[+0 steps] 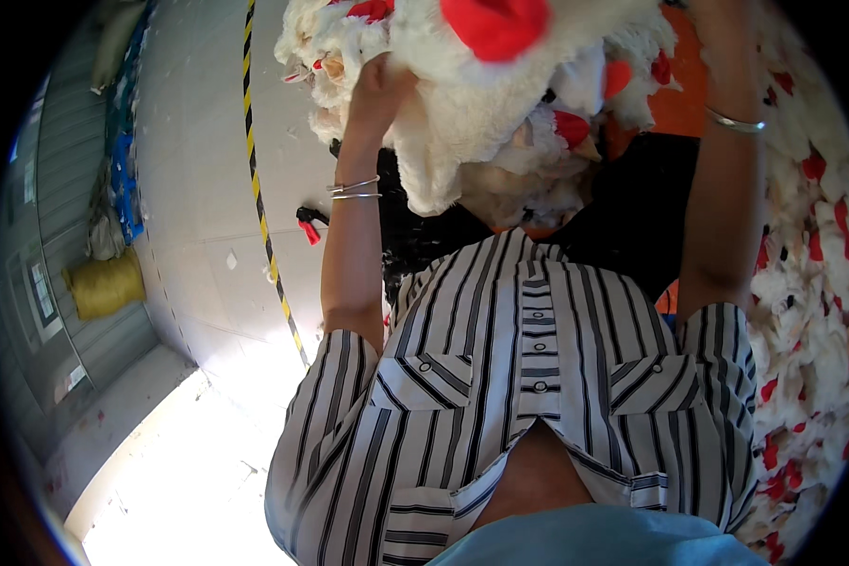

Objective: The person is stuffing white fluffy material into a plush toy with red accents. They use both hands to push the stuffing into the toy's opening and adjust the fabric to ensure it is filled. The person works on a single toy throughout the clip, occasionally repositioning it to access different areas.

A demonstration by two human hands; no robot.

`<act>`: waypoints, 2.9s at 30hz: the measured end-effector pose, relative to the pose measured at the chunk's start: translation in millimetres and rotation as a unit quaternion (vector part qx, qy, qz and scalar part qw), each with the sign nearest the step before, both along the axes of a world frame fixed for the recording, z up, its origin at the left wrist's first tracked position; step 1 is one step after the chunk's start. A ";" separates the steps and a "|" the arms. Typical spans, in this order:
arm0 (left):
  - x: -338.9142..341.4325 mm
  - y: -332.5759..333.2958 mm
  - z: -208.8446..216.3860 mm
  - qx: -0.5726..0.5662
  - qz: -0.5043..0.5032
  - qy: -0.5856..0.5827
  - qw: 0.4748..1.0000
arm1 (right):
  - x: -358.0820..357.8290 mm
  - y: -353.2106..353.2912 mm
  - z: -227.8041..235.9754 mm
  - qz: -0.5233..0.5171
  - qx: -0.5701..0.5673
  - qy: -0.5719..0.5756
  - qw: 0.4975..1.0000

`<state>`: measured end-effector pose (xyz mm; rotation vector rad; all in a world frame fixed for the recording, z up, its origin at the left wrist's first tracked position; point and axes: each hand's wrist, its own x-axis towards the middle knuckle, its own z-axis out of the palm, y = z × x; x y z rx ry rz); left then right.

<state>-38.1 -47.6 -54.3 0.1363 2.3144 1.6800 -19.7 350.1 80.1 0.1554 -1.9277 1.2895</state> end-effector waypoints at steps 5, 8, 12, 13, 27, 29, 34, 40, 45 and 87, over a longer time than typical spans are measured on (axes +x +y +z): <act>14.8 43.4 -26.2 -0.066 -0.070 0.034 0.995 | 13.3 -52.2 5.5 0.042 0.027 -0.113 0.992; 10.6 57.4 -34.8 -0.069 -0.052 0.030 0.996 | 7.0 -42.4 -5.4 0.101 0.021 -0.066 0.993; -11.0 59.1 -48.7 -0.020 0.010 0.060 0.998 | 13.7 -44.6 5.8 0.229 -0.029 -0.031 0.972; -19.9 57.6 -49.2 0.044 0.012 0.002 0.999 | 10.7 -45.0 3.9 0.289 -0.077 -0.019 0.954; -55.0 102.7 1.7 0.374 -0.113 -0.080 0.917 | 27.9 -50.1 12.6 0.196 0.072 -0.302 0.930; -16.7 99.4 42.7 0.276 -0.073 0.001 0.958 | 22.9 -60.2 -4.1 0.192 0.119 -0.232 0.946; 32.8 85.2 73.6 0.243 -0.039 0.012 0.969 | 41.8 -87.1 10.4 0.284 0.127 -0.272 0.911; 58.4 74.5 86.4 0.230 -0.013 0.077 0.970 | 37.1 -97.4 -2.1 0.312 0.164 -0.230 0.907; 45.0 50.4 76.9 0.362 0.053 0.093 0.926 | 42.5 -95.4 7.2 0.356 0.050 -0.278 0.891; 50.0 68.9 77.7 0.201 -0.046 0.000 0.979 | 48.8 -124.0 -9.7 0.287 0.077 -0.204 0.933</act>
